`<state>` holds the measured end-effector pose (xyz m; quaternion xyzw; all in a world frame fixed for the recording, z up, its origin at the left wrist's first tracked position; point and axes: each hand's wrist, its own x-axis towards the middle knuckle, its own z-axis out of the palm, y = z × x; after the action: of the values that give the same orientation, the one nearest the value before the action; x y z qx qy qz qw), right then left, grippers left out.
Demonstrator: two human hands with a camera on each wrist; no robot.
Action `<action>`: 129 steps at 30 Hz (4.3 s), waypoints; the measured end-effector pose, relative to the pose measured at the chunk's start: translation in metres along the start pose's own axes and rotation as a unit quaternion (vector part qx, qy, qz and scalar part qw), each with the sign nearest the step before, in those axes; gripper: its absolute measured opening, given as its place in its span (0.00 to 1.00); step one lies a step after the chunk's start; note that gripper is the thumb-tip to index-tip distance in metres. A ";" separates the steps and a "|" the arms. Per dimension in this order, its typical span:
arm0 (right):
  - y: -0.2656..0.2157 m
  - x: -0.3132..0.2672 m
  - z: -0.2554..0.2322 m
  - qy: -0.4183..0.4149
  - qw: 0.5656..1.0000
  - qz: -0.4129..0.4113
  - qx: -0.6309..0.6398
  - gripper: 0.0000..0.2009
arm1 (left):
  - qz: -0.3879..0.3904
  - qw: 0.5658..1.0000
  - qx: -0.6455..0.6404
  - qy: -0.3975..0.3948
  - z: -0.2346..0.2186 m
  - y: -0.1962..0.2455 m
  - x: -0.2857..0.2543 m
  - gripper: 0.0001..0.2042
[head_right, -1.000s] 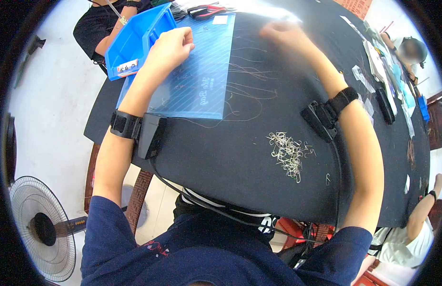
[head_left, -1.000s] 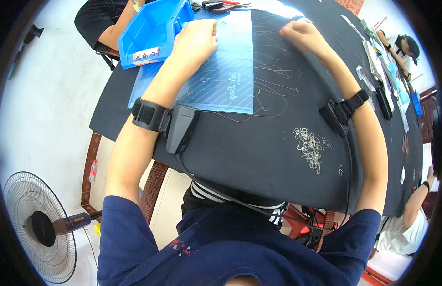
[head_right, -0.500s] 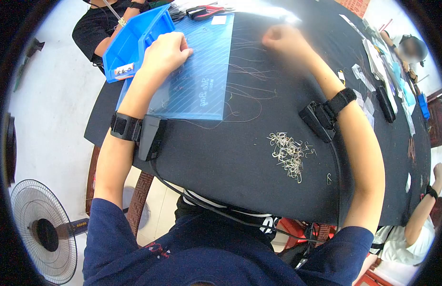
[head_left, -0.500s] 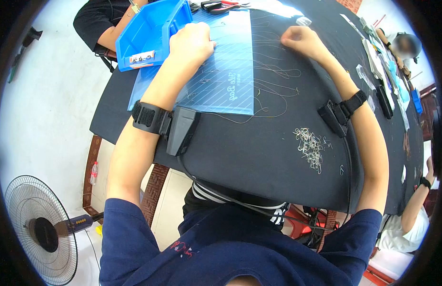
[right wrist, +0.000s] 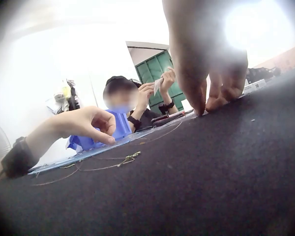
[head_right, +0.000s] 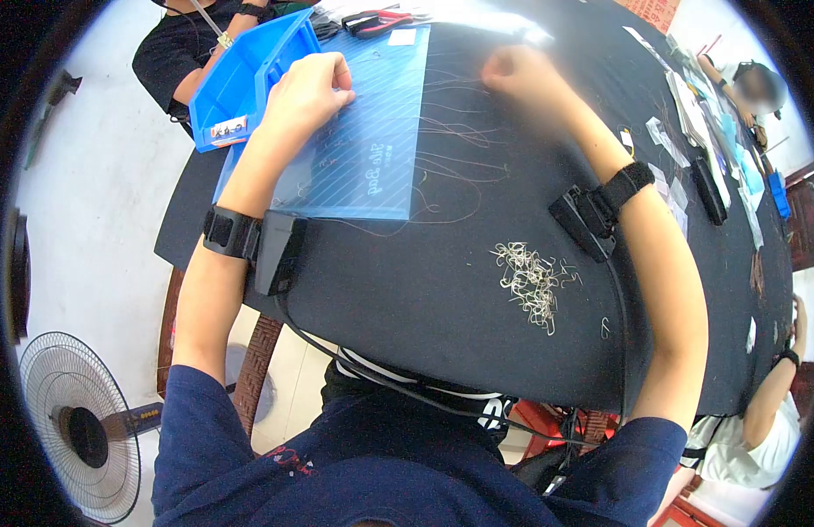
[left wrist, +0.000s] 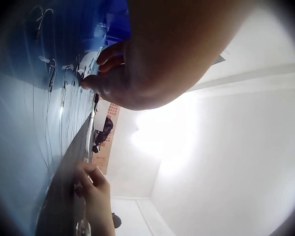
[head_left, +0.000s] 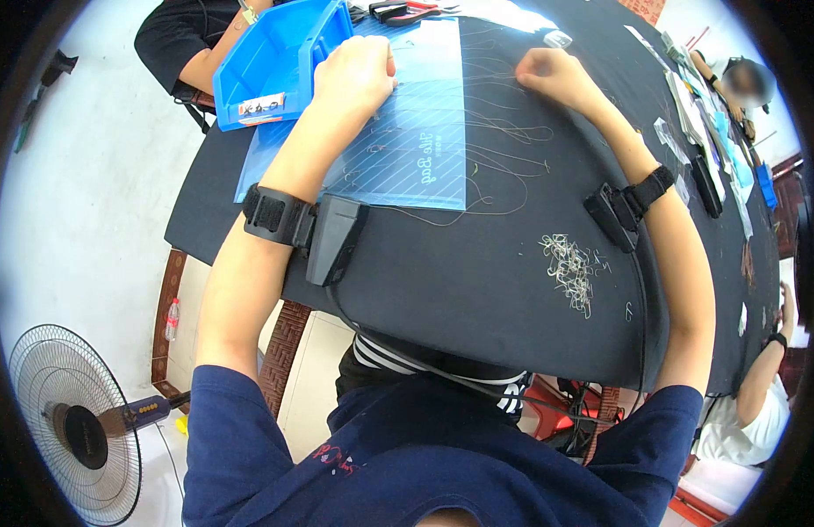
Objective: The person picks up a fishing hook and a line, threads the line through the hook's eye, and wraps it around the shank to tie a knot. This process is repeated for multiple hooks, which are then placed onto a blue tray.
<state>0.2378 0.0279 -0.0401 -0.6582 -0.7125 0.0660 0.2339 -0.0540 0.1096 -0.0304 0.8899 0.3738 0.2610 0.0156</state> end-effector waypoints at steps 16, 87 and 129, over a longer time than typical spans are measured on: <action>-0.005 -0.001 -0.004 -0.008 1.000 0.011 -0.009 0.09 | -0.034 0.999 -0.024 -0.028 -0.001 -0.003 0.005 0.05; 0.024 -0.196 -0.107 0.207 0.960 0.095 -0.160 0.05 | 0.107 0.707 -0.491 -0.497 -0.022 0.130 -0.071 0.08; -0.086 -0.180 -0.049 -0.143 0.866 0.155 0.453 0.07 | 0.146 0.670 -0.641 -0.345 -0.009 0.130 -0.073 0.36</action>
<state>0.1845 -0.1682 -0.0066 -0.5647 -0.5189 0.5106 0.3887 -0.0156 -0.0351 -0.0267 0.7310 -0.0520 0.1098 0.6714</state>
